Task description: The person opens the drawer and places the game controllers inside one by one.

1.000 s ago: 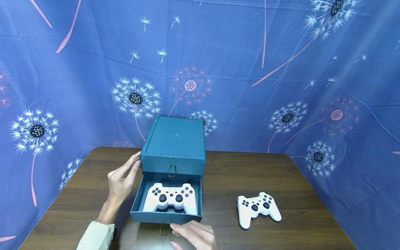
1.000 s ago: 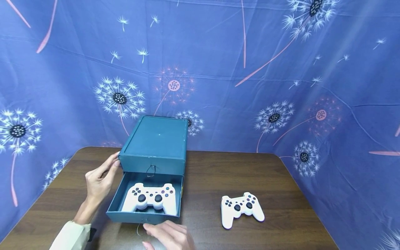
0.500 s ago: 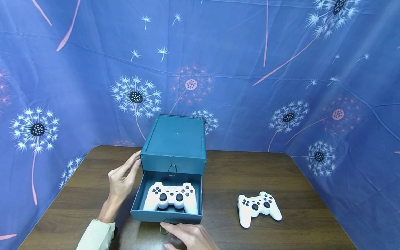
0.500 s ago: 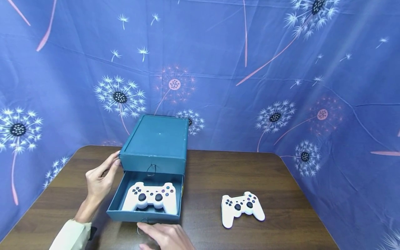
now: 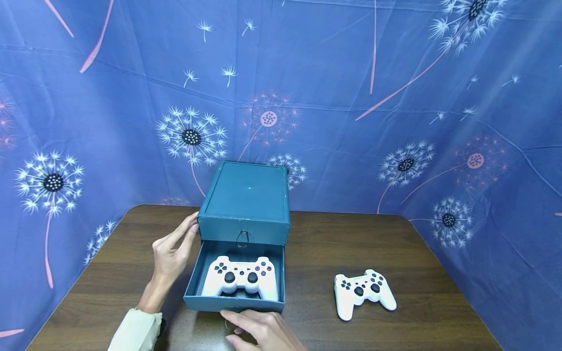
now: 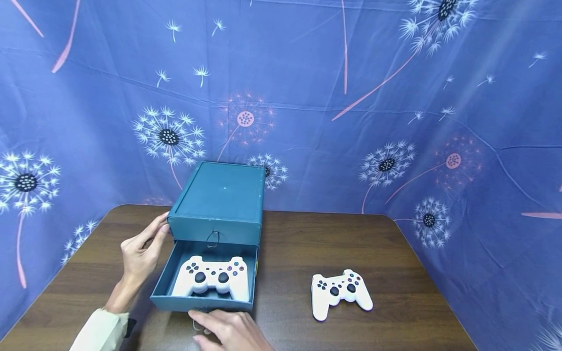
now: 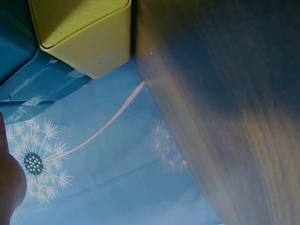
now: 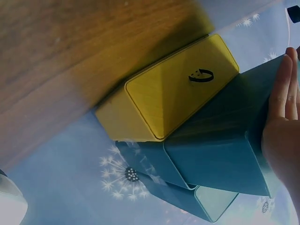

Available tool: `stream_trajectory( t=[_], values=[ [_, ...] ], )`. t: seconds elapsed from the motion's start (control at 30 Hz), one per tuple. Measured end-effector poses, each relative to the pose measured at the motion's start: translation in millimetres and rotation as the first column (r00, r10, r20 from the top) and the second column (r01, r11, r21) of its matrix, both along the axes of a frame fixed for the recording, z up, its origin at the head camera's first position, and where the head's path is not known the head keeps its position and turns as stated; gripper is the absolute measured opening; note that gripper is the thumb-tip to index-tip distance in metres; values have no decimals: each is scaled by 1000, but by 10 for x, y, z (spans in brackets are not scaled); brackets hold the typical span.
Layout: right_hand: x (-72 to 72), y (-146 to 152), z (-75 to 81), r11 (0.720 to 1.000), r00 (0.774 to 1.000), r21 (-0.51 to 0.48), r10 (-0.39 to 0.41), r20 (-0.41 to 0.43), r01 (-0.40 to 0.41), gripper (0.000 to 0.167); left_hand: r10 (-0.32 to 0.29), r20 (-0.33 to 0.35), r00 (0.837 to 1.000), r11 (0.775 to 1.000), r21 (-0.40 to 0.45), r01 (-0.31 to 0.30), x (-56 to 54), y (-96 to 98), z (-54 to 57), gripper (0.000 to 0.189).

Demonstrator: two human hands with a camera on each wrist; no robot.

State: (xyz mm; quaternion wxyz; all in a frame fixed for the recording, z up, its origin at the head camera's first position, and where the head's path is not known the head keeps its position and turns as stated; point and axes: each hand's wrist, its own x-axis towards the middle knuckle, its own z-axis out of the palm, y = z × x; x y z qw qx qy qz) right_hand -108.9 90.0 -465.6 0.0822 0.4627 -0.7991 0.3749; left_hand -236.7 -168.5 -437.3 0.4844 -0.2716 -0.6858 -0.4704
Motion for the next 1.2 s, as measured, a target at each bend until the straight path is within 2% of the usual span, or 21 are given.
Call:
stream_trajectory(
  t=[0.27, 0.5, 0.93, 1.2],
  values=[
    [-13, -37, -1, 1000, 998, 11, -23, -57, 24, 33, -3, 2, 1000, 1000, 1, 3, 3, 5, -2, 41],
    [-19, -30, 3, 1000, 1000, -20, -7, -2, 7, 32, -2, 1, 1000, 1000, 0, 2, 0, 5, -4, 41],
    [-79, -29, 12, 1000, 998, -15, -23, -59, 22, 29, 11, -16, 1000, 1000, 6, -11, -20, 4, -24, 39],
    [-77, -24, 22, 1000, 999, -10, -27, -46, 27, 30, 23, -26, 999, 1000, 14, -22, -24, 15, -19, 37]
  ],
)
